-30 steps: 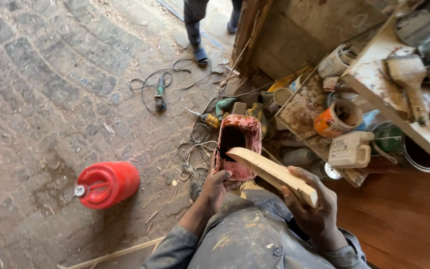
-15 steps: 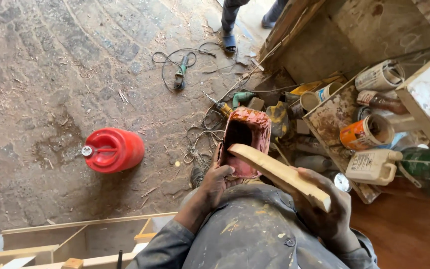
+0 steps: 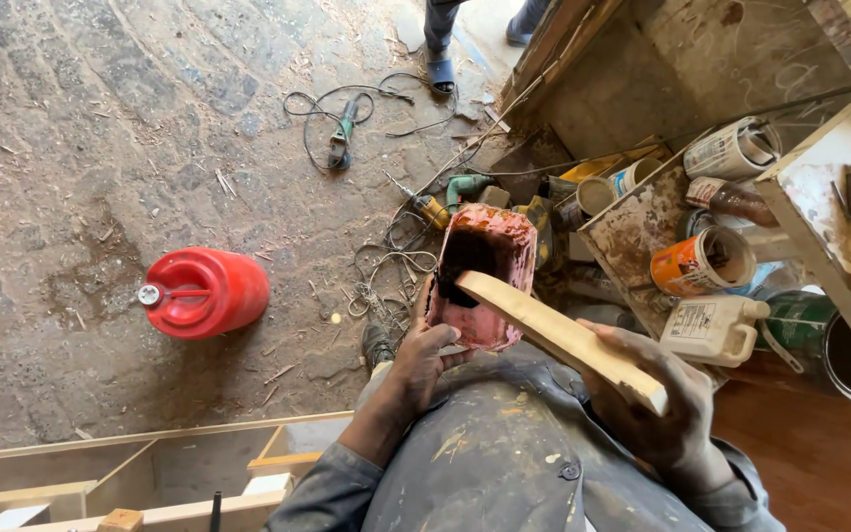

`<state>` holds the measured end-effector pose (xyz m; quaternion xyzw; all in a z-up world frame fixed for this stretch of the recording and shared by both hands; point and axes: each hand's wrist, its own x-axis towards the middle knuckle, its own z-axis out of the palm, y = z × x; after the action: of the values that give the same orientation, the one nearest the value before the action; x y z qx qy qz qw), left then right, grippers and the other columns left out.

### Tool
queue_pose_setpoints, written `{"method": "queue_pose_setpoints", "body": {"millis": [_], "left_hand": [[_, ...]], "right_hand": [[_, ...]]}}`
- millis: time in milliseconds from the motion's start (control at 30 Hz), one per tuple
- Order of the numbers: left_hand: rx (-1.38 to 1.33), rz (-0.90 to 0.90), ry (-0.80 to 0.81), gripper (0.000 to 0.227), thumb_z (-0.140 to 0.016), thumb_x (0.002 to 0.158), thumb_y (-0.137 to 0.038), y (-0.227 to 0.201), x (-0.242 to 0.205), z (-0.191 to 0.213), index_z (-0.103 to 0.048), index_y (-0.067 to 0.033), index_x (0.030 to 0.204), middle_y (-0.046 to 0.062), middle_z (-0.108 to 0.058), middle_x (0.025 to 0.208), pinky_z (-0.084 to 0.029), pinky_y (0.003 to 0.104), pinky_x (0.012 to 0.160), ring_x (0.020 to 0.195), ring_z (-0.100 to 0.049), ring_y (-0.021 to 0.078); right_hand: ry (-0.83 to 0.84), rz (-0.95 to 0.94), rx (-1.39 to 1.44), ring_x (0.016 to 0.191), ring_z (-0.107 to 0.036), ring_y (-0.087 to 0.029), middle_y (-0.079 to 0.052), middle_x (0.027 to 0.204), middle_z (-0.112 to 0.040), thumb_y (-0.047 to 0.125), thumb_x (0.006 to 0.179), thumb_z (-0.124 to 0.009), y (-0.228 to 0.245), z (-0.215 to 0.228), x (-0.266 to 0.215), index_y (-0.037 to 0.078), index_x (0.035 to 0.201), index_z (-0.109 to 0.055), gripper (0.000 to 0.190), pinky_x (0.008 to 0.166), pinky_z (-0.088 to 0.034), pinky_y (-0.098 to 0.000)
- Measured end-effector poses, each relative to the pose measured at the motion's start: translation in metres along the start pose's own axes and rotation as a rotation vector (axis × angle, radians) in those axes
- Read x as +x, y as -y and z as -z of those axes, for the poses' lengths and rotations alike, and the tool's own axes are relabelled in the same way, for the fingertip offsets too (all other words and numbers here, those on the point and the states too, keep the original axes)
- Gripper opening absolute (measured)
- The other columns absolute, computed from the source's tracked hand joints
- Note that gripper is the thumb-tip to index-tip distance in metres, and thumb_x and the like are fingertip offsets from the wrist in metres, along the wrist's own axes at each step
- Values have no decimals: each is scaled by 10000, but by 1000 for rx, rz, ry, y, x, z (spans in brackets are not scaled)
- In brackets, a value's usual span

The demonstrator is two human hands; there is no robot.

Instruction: Mix paint or stain in a container using a wooden stick and handle the container lid

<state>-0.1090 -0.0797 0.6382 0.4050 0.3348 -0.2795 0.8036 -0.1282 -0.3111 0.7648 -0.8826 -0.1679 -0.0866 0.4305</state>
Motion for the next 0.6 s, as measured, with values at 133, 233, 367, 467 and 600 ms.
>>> {"method": "queue_pose_setpoints", "body": {"millis": [133,233,367,467,600], "left_hand": [[20,35,46,1058,-512,695,-67,-1,-5,-6,-213,-391,1657,-85,-485,1612,-530,332,715,975,-617,171],[45,4,30,1056,-520,687,-69,2,-4,-9,-241,-382,1656,-49,-471,1598,-523,314,689,820,-575,139],[40,26,-2,1040,-498,713,-38,6,0,-8,-260,-415,1654,14,-571,1476,-535,310,696,786,-587,139],[56,-13,45,1052,-510,710,-28,18,7,-2,-224,-392,1654,-85,-417,1645,-546,296,658,784,-569,124],[54,-17,52,1064,-515,687,-40,23,8,-1,-228,-392,1649,-92,-414,1651,-551,310,690,894,-597,136]], "right_hand": [[-65,66,-115,1129,-767,-275,-225,1264,-732,5,902,-750,-10,-14,0,-1,1250,-614,374,982,-611,-329],[-124,40,-128,1085,-770,-268,-232,1226,-740,27,874,-802,-10,-5,-4,-14,1200,-653,361,933,-617,-331],[-98,19,-120,1040,-782,-282,-226,1195,-745,98,857,-795,-6,11,-16,-44,1193,-658,390,896,-621,-333],[-18,-53,-3,1046,-781,-251,-232,1282,-728,117,862,-775,-6,6,-21,-4,1279,-611,464,852,-623,-297],[-84,28,-68,1110,-770,-322,-261,1265,-720,99,887,-758,-6,2,-17,-17,1247,-615,405,925,-620,-354]]}}
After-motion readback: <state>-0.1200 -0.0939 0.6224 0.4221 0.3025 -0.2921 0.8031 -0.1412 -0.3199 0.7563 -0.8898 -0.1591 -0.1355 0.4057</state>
